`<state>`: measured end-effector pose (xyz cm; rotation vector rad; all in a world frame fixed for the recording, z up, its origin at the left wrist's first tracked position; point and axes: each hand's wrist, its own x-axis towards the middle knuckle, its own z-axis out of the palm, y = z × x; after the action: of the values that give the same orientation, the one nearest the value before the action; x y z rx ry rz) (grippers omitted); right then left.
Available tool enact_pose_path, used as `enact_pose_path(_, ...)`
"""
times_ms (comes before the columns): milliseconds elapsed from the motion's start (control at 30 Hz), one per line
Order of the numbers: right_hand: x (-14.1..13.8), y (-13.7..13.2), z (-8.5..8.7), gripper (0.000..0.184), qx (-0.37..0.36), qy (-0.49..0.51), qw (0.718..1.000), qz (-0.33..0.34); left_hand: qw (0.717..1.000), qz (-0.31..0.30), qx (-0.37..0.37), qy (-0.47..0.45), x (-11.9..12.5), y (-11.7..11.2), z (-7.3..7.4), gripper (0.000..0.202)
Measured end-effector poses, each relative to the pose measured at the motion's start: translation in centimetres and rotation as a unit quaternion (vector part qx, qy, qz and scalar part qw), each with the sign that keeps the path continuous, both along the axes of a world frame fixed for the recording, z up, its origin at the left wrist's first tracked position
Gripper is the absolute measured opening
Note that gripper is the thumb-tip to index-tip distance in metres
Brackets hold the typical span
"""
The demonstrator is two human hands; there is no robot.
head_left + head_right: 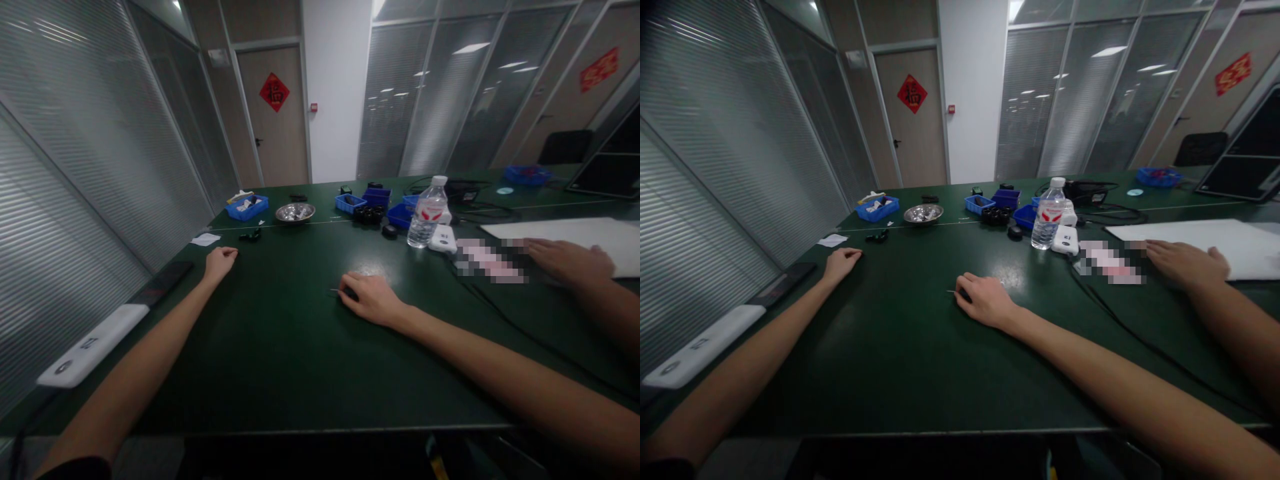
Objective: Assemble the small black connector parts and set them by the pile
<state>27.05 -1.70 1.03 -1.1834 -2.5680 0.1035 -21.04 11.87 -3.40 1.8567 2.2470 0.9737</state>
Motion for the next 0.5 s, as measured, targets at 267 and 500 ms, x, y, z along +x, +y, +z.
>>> enact_pose_path(267, 0.05, 0.09, -0.35, 0.019, 0.008, 0.005, 1.0, 0.001, 0.998, -0.012, 0.062, -0.007, 0.37, -0.4, 0.05, 0.026)
enact_pose_path(500, -0.02, -0.05, 0.09, 0.018, -0.001, 0.0, 1.0, -0.002, 0.993, -0.004, 0.114, -0.032, 0.16, -0.07, 0.02, 0.03)
